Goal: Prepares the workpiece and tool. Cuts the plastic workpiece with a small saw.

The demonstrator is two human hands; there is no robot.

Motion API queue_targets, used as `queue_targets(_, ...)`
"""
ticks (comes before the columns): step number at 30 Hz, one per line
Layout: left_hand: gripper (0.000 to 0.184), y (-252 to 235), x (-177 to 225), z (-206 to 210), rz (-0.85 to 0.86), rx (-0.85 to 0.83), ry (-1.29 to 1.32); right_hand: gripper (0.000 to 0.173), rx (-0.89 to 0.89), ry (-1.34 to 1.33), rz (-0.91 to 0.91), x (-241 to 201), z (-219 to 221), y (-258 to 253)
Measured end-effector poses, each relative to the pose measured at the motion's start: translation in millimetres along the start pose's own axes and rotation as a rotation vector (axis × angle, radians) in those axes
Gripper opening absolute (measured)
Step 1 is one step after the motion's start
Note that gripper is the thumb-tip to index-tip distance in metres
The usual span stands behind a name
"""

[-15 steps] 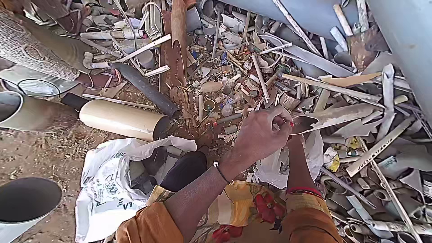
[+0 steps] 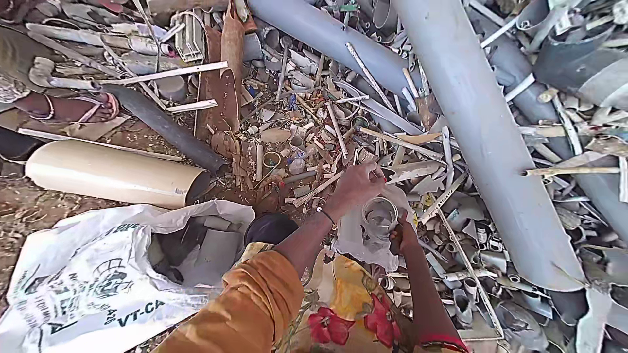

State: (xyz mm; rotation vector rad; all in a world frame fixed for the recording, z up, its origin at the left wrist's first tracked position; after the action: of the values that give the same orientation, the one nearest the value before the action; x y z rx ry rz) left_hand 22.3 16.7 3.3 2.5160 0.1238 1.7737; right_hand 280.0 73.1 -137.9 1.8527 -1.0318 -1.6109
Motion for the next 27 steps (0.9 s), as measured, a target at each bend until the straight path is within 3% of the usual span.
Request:
queue_targets(4, 0.035, 6, 6, 28, -0.008, -0.202, -0.038, 0.03, -0.047, 0.05, -0.074, -27, -7, 72)
queue_targets(7, 0.063, 16, 11, 48, -0.195, -0.289, -0.033, 0.025, -0.12, -0.043, -0.092, -32, -1, 126)
queue_targets(9, 0.07, 26, 10, 58, -0.272, -0.277, 0.105, 0.026, -0.144, -0.072, -0.094, -22, 8, 146)
queue_targets(16, 0.057, 39, 2, 55, -0.371, -0.166, 0.373, 0.019, -0.195, -0.038, -0.169, -16, 32, 139)
queue_targets(20, 0.062, 22, -11, 58, -0.357, -0.172, 0.628, 0.021, -0.31, -0.03, -0.202, -27, 25, 129)
queue_targets(27, 0.062, 16, -10, 50, -0.371, -0.18, 0.537, 0.023, -0.346, -0.015, -0.101, -38, 23, 149)
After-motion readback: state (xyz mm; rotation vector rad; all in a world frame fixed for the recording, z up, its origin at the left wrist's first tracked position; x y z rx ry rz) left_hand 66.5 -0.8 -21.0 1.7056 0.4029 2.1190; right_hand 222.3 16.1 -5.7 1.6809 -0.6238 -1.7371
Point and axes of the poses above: each hand's wrist, its own y-axis away from the middle knuckle, its own z-axis out of the palm, x = y × z, the point moved 2 cm from there along -y, towards the middle knuckle, and after that the axes turned 4 degrees about z, right-handed, at the moved point
